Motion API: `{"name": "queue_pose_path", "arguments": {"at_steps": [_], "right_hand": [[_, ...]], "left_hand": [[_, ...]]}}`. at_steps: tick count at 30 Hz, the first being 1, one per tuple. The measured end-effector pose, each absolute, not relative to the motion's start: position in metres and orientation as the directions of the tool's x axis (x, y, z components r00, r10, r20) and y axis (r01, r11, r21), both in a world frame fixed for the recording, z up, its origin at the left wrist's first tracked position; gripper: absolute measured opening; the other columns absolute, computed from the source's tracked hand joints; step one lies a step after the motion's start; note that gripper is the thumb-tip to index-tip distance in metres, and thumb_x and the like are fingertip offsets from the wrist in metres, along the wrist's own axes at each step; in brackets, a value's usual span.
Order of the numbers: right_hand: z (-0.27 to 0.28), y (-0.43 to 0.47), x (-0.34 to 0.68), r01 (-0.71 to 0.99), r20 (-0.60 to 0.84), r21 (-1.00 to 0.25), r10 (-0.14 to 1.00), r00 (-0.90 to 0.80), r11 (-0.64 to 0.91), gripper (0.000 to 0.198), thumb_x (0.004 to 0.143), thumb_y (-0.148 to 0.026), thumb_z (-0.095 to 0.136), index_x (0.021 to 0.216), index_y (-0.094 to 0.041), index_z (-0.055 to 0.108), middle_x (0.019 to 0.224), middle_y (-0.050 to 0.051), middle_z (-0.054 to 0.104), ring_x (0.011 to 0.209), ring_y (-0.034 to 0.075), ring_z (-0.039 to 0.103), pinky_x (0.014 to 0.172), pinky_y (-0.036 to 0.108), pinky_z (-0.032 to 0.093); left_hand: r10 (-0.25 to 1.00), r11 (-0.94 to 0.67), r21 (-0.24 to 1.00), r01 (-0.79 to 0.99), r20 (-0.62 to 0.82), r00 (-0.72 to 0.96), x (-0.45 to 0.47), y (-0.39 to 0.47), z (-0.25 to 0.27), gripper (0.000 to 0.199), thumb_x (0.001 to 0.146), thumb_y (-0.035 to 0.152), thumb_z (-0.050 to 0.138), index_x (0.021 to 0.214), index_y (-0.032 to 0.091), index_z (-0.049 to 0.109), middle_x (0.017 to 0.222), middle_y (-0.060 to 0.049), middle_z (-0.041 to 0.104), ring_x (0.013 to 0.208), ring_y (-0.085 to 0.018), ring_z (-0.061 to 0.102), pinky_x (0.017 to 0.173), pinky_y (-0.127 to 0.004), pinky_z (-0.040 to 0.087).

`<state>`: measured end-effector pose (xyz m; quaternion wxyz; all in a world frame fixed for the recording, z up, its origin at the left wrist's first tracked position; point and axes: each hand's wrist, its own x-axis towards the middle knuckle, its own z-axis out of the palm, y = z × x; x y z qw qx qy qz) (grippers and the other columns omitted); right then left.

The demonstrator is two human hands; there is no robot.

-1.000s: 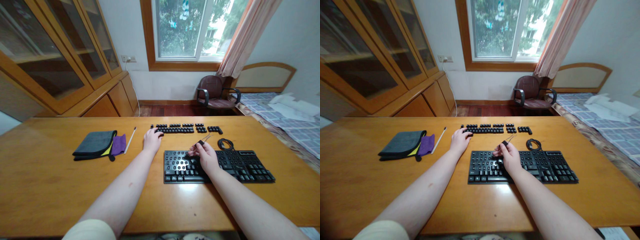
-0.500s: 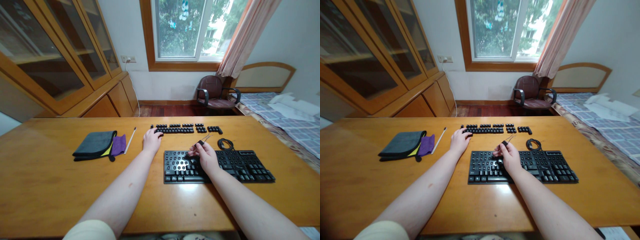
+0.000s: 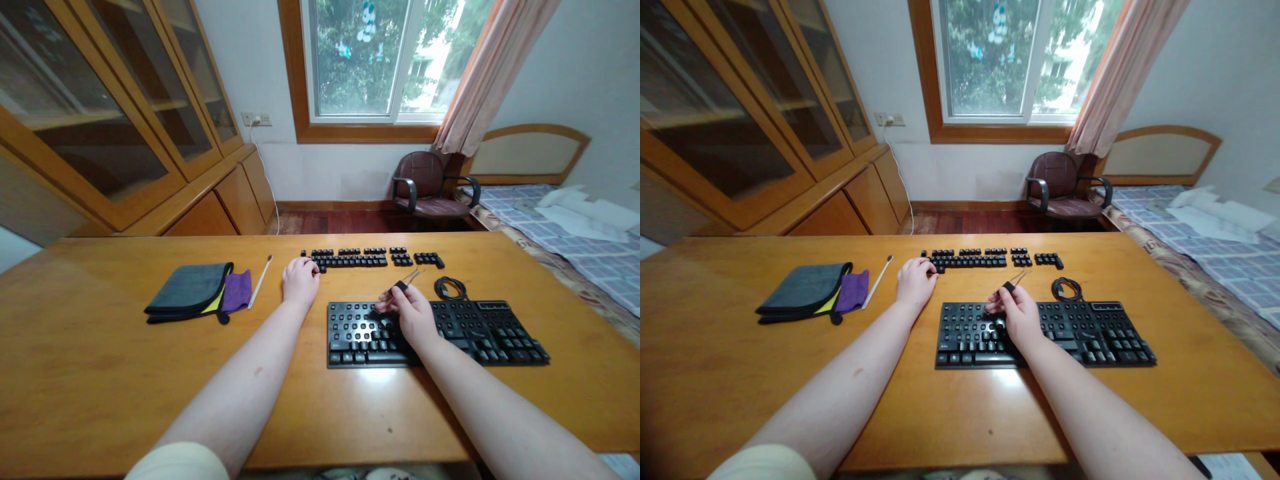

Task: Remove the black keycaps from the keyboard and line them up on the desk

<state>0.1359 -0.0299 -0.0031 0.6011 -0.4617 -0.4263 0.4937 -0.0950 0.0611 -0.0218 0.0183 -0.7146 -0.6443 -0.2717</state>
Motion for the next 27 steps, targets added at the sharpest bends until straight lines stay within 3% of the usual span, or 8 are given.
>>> {"name": "queue_pose_path", "arguments": {"at_steps": [8, 16, 27], "right_hand": [[-0.0023, -0.0299, 0.1355, -0.186, 0.057, -0.979, 0.987, 0.149, 0.084, 0.032, 0.077, -0.048, 0.061, 0.076, -0.016, 0.058, 0.069, 0.003, 0.064, 0.058, 0.015, 0.065, 0.054, 0.026, 0.054], [-0.0013, -0.0306, 0.1354, -0.179, 0.064, -0.98, 0.987, 0.148, 0.09, 0.033, 0.077, -0.048, 0.061, 0.076, -0.016, 0.057, 0.069, 0.003, 0.064, 0.058, 0.015, 0.065, 0.054, 0.026, 0.054], [-0.0002, -0.0305, 0.1355, -0.172, 0.057, -0.982, 0.987, 0.147, 0.083, 0.032, 0.077, -0.048, 0.06, 0.076, -0.016, 0.057, 0.069, 0.003, 0.064, 0.058, 0.015, 0.065, 0.055, 0.026, 0.053]], "left_hand": [[0.914, -0.168, 0.298, 0.94, 0.404, 0.035, -0.0975, 0.0628, -0.0249, 0.006, 0.071, 0.028, 0.067, 0.073, 0.025, 0.062, 0.112, 0.0, 0.061, 0.114, -0.025, 0.044, 0.095, -0.041, 0.035], [0.937, -0.142, 0.312, 0.94, 0.348, 0.026, -0.0972, 0.0632, -0.0245, 0.009, 0.073, 0.028, 0.065, 0.082, 0.026, 0.064, 0.116, -0.001, 0.06, 0.117, -0.025, 0.043, 0.098, -0.04, 0.034], [0.928, -0.256, 0.296, 0.92, 0.343, 0.148, -0.0919, 0.0618, -0.023, 0.007, 0.074, 0.028, 0.063, 0.08, 0.028, 0.067, 0.123, 0.002, 0.057, 0.123, -0.025, 0.038, 0.102, -0.043, 0.031]]}}
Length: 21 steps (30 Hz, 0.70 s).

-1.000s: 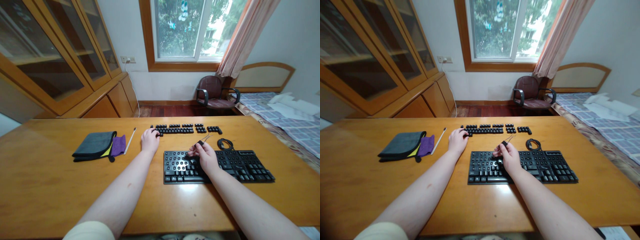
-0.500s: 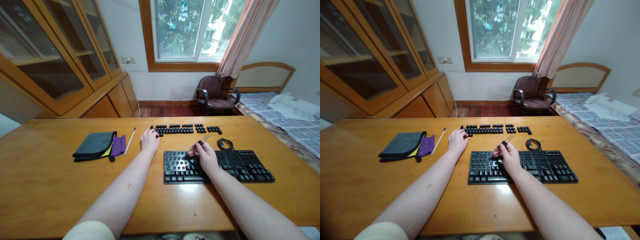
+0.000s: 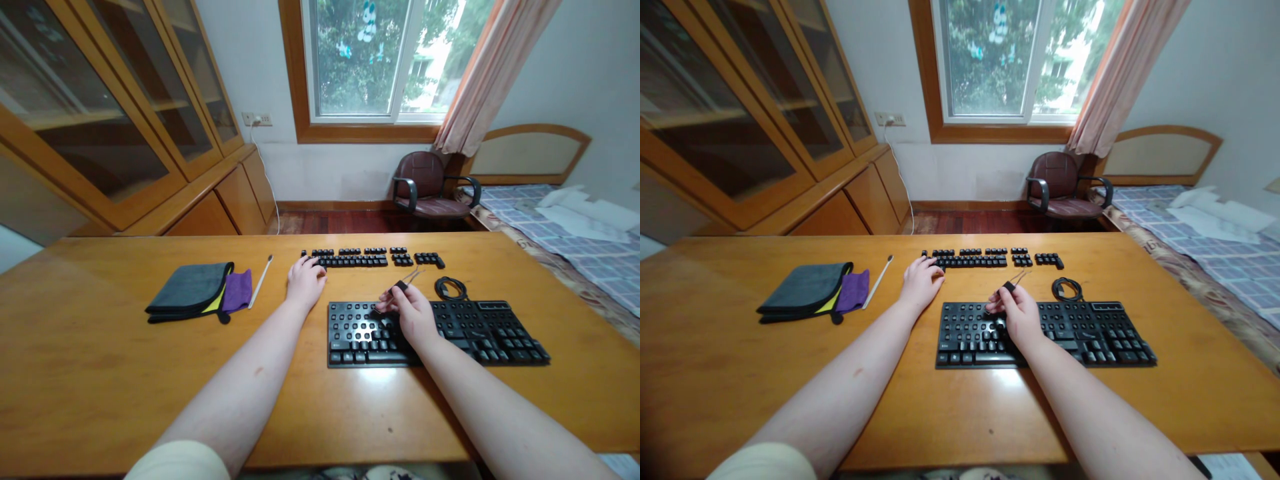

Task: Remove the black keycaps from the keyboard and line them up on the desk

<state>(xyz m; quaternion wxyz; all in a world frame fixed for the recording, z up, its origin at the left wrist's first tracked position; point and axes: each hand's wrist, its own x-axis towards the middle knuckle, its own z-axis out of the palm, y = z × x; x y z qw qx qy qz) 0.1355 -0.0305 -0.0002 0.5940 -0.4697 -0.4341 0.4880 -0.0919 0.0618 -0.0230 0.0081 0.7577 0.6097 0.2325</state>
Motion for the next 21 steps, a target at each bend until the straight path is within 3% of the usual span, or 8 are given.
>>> {"name": "queue_pose_path", "arguments": {"at_steps": [21], "right_hand": [[-0.0017, -0.0313, 0.1367, -0.14, 0.077, -0.985, 0.986, 0.149, 0.098, 0.032, 0.078, -0.049, 0.059, 0.077, -0.017, 0.057, 0.069, 0.003, 0.064, 0.059, 0.015, 0.065, 0.055, 0.027, 0.053]], "left_hand": [[0.913, -0.259, 0.341, 0.904, 0.391, 0.114, -0.0927, 0.0615, -0.0237, 0.013, 0.078, 0.023, 0.054, 0.084, 0.025, 0.065, 0.117, -0.001, 0.061, 0.121, -0.023, 0.042, 0.104, -0.04, 0.031]]}}
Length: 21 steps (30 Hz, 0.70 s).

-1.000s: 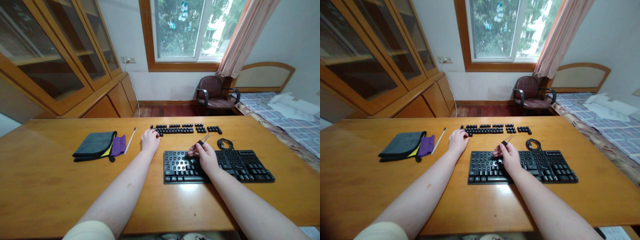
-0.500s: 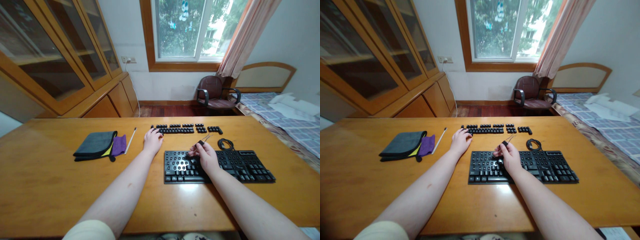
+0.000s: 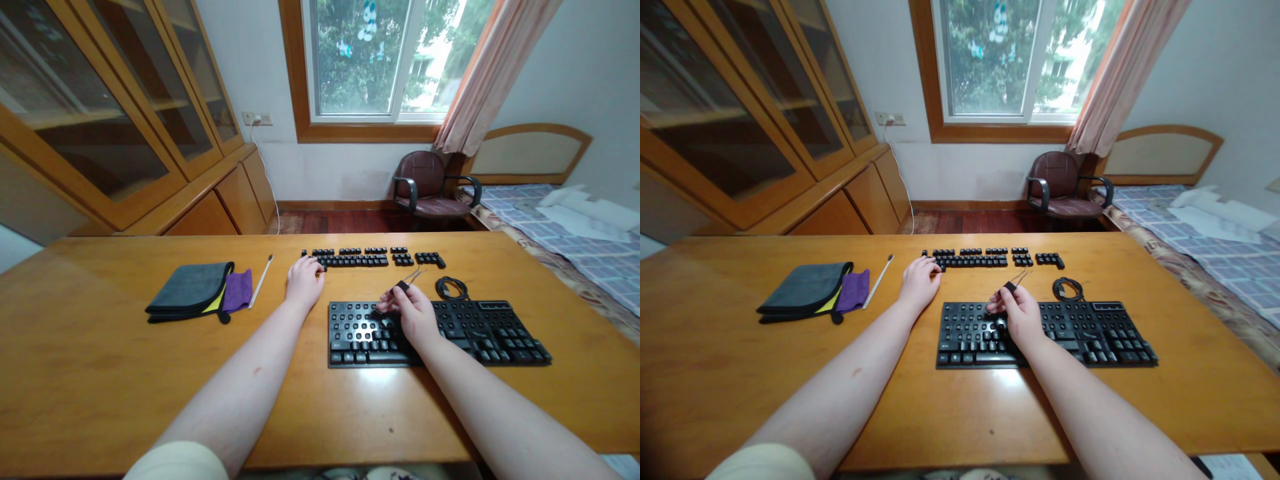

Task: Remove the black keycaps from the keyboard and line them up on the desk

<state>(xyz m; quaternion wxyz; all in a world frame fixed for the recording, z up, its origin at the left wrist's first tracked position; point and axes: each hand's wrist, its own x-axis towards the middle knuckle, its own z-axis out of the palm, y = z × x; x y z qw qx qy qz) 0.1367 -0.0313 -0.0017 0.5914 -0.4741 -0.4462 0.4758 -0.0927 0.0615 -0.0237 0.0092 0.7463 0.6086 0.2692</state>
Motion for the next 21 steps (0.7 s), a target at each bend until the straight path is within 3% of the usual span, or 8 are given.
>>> {"name": "queue_pose_path", "arguments": {"at_steps": [5, 21], "right_hand": [[-0.001, -0.0314, 0.1364, -0.139, 0.086, -0.985, 0.986, 0.144, 0.106, 0.032, 0.078, -0.049, 0.059, 0.077, -0.017, 0.057, 0.07, 0.002, 0.064, 0.059, 0.015, 0.065, 0.056, 0.027, 0.053], [-0.0018, -0.0317, 0.1363, -0.129, 0.086, -0.986, 0.986, 0.14, 0.104, 0.032, 0.078, -0.049, 0.059, 0.076, -0.017, 0.057, 0.069, 0.003, 0.065, 0.058, 0.015, 0.065, 0.056, 0.027, 0.053]], "left_hand": [[0.913, -0.246, 0.312, 0.918, 0.392, 0.112, -0.0936, 0.0616, -0.0248, 0.028, 0.079, 0.025, 0.052, 0.105, 0.027, 0.062, 0.124, -0.003, 0.055, 0.122, -0.024, 0.041, 0.104, -0.04, 0.032], [0.924, -0.236, 0.281, 0.93, 0.36, 0.126, -0.0934, 0.0636, -0.0282, 0.026, 0.078, 0.027, 0.054, 0.101, 0.026, 0.066, 0.125, -0.004, 0.055, 0.123, -0.026, 0.04, 0.104, -0.042, 0.032]]}}
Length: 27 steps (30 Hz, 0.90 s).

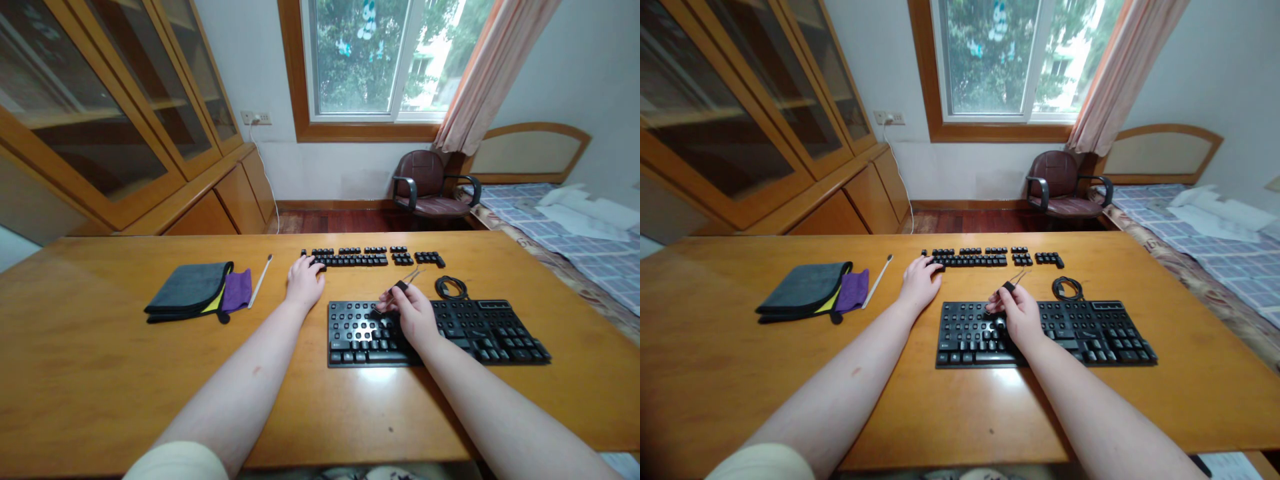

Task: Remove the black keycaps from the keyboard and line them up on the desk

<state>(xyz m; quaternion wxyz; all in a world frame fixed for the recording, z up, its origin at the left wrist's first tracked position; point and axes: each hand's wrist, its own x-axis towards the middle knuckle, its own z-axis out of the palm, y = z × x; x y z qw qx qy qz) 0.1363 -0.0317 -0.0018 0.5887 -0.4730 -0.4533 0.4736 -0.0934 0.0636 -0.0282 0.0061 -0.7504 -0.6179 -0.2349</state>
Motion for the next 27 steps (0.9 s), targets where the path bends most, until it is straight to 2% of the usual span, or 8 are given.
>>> {"name": "queue_pose_path", "arguments": {"at_steps": [7, 10, 15, 17, 19, 22, 24, 27], "right_hand": [[0.0, -0.031, 0.137, -0.14, 0.081, -0.985, 0.987, 0.138, 0.1, 0.031, 0.079, -0.047, 0.059, 0.077, -0.016, 0.058, 0.069, 0.003, 0.065, 0.058, 0.015, 0.065, 0.055, 0.026, 0.052], [-0.002, -0.031, 0.136, -0.144, 0.08, -0.985, 0.988, 0.136, 0.099, 0.03, 0.079, -0.047, 0.059, 0.077, -0.016, 0.058, 0.07, 0.003, 0.065, 0.058, 0.015, 0.065, 0.055, 0.026, 0.052], [-0.002, -0.031, 0.137, -0.12, 0.094, -0.987, 0.987, 0.128, 0.109, 0.03, 0.08, -0.047, 0.057, 0.077, -0.017, 0.058, 0.069, 0.003, 0.065, 0.058, 0.015, 0.064, 0.056, 0.027, 0.051], [0.002, -0.031, 0.14, -0.036, 0.116, -0.992, 0.992, 0.051, 0.118, 0.029, 0.083, -0.046, 0.053, 0.078, -0.018, 0.058, 0.07, 0.003, 0.065, 0.06, 0.016, 0.064, 0.057, 0.028, 0.05], [0.008, -0.031, 0.144, 0.151, 0.149, -0.975, 0.985, -0.088, 0.161, 0.029, 0.086, -0.043, 0.05, 0.077, -0.018, 0.06, 0.069, 0.003, 0.065, 0.063, 0.017, 0.063, 0.06, 0.029, 0.049], [0.017, -0.031, 0.149, 0.469, 0.164, -0.835, 0.944, -0.288, 0.288, 0.029, 0.088, -0.037, 0.047, 0.07, -0.017, 0.061, 0.067, 0.003, 0.063, 0.066, 0.017, 0.06, 0.065, 0.029, 0.045], [0.02, -0.031, 0.151, 0.579, 0.15, -0.734, 0.917, -0.371, 0.354, 0.03, 0.088, -0.033, 0.046, 0.067, -0.017, 0.06, 0.065, 0.003, 0.062, 0.064, 0.016, 0.057, 0.063, 0.028, 0.043], [0.02, -0.031, 0.151, 0.612, 0.142, -0.664, 0.876, -0.461, 0.43, 0.026, 0.089, -0.03, 0.047, 0.071, -0.017, 0.061, 0.067, 0.003, 0.062, 0.064, 0.015, 0.056, 0.062, 0.026, 0.041]], "left_hand": [[0.899, -0.347, 0.313, 0.884, 0.38, 0.218, -0.091, 0.062, -0.026, 0.032, 0.077, 0.028, 0.054, 0.108, 0.023, 0.063, 0.121, -0.003, 0.059, 0.123, -0.025, 0.04, 0.109, -0.044, 0.024], [0.909, -0.332, 0.307, 0.892, 0.356, 0.216, -0.09, 0.061, -0.026, 0.03, 0.077, 0.029, 0.055, 0.105, 0.024, 0.065, 0.12, -0.003, 0.059, 0.124, -0.026, 0.039, 0.11, -0.045, 0.021], [0.912, -0.313, 0.318, 0.895, 0.362, 0.191, -0.091, 0.063, -0.025, 0.031, 0.077, 0.028, 0.056, 0.106, 0.023, 0.064, 0.124, -0.005, 0.056, 0.124, -0.026, 0.039, 0.109, -0.046, 0.023], [0.9, -0.329, 0.325, 0.886, 0.392, 0.19, -0.09, 0.06, -0.021, 0.031, 0.078, 0.027, 0.054, 0.107, 0.022, 0.063, 0.123, -0.006, 0.056, 0.124, -0.026, 0.04, 0.109, -0.046, 0.023], [0.872, -0.379, 0.32, 0.868, 0.438, 0.219, -0.086, 0.051, -0.013, 0.03, 0.08, 0.023, 0.051, 0.108, 0.022, 0.062, 0.122, -0.006, 0.057, 0.123, -0.025, 0.04, 0.109, -0.047, 0.022], [0.795, -0.557, 0.292, 0.778, 0.459, 0.397, -0.073, 0.03, 0.0, 0.03, 0.083, 0.018, 0.046, 0.108, 0.021, 0.062, 0.116, -0.005, 0.061, 0.119, -0.023, 0.045, 0.109, -0.047, 0.022], [0.75, -0.655, 0.309, 0.69, 0.376, 0.543, -0.062, 0.012, 0.007, 0.031, 0.083, 0.021, 0.046, 0.112, 0.021, 0.059, 0.114, -0.005, 0.062, 0.115, -0.021, 0.049, 0.108, -0.044, 0.025], [0.634, -0.759, 0.344, 0.553, 0.194, 0.749, -0.047, -0.01, 0.007, 0.051, 0.08, 0.038, 0.053, 0.126, 0.018, 0.047, 0.132, -0.009, 0.05, 0.124, -0.025, 0.041, 0.107, -0.043, 0.027]]}}
